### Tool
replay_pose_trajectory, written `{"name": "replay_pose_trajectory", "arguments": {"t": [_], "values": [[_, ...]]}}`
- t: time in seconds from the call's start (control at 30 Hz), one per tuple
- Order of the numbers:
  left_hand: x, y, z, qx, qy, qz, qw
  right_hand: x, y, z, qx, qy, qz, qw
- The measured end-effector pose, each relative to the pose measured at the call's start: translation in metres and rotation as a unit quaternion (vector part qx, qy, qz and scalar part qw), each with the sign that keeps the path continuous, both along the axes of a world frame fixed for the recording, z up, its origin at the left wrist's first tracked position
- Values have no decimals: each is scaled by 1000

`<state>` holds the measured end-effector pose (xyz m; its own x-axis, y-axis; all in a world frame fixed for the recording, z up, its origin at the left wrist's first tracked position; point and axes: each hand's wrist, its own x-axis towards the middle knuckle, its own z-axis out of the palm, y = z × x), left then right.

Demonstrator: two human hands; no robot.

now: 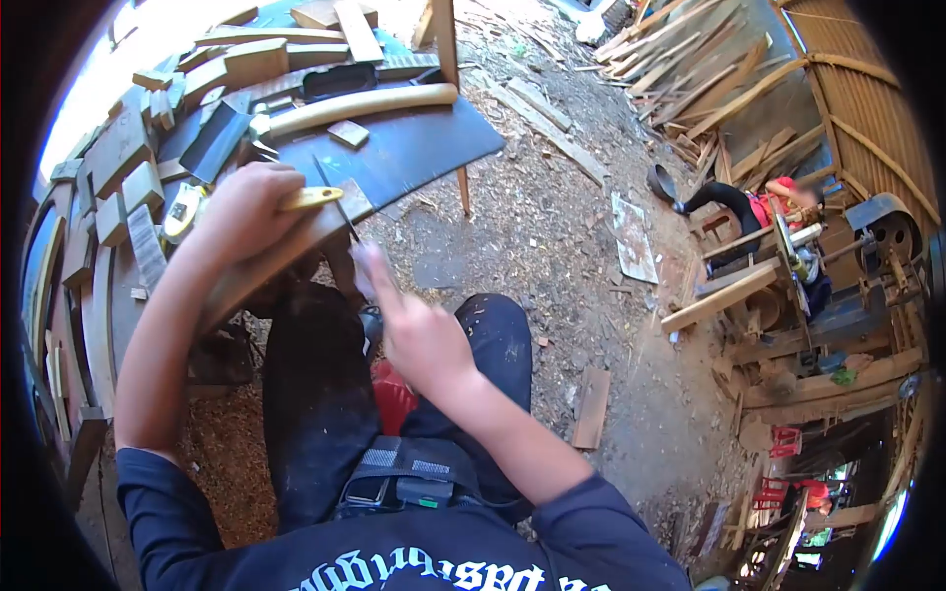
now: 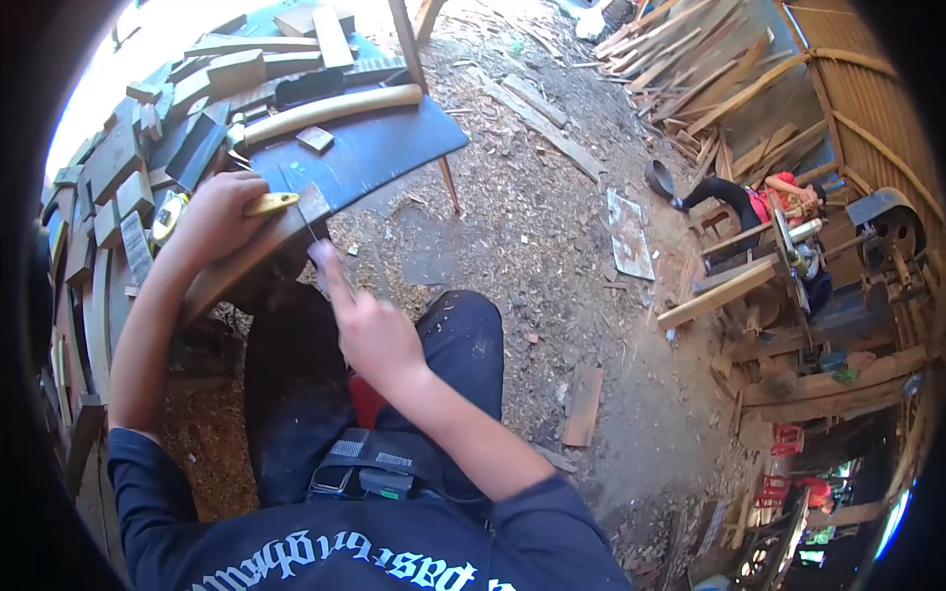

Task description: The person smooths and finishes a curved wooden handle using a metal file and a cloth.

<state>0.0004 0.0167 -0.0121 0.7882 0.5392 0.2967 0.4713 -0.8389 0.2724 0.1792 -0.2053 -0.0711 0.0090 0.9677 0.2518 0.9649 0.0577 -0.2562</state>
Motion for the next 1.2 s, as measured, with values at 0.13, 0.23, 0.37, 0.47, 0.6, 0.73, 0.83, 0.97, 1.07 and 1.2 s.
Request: {"name": "replay_pose_trajectory", "arguments": {"t": [0.13, 0.23, 0.37, 0.47, 0.6, 0.73, 0.83, 0.97, 1.07, 1.2], "values": [[3, -4, -1, 9, -4, 21, 1000, 1, 31, 14, -18, 0, 3, 1000], [0, -3, -1, 2, -16, -2, 1000, -1, -21, 17, -44, 19, -17, 999], [2, -4, -1, 4, -13, 2, 1000, -2, -17, 32, -68, 24, -26, 997], [4, -7, 1, -2, -6, 14, 1000, -4, 33, 31, -38, -7, -12, 999], [-1, -8, 2, -15, -14, 5, 1000, -7, 4, 42, -57, 30, -21, 998], [-2, -3, -3, -21, 3, 9, 1000, -7, -19, 51, -134, 7, -21, 991], [-1, -1, -4, -1, -9, -1, 1000, 0, 33, 39, -63, -11, 3, 998], [1, -3, -5, 15, 1, 1, 1000, -9, 36, 40, -63, -11, -16, 998], [1, 2, -7, 11, -4, -34, 999, -9, -13, 39, -99, 30, -36, 994], [8, 5, -5, 16, 56, -48, 997, -20, 10, 56, -124, -20, -57, 990]]}}
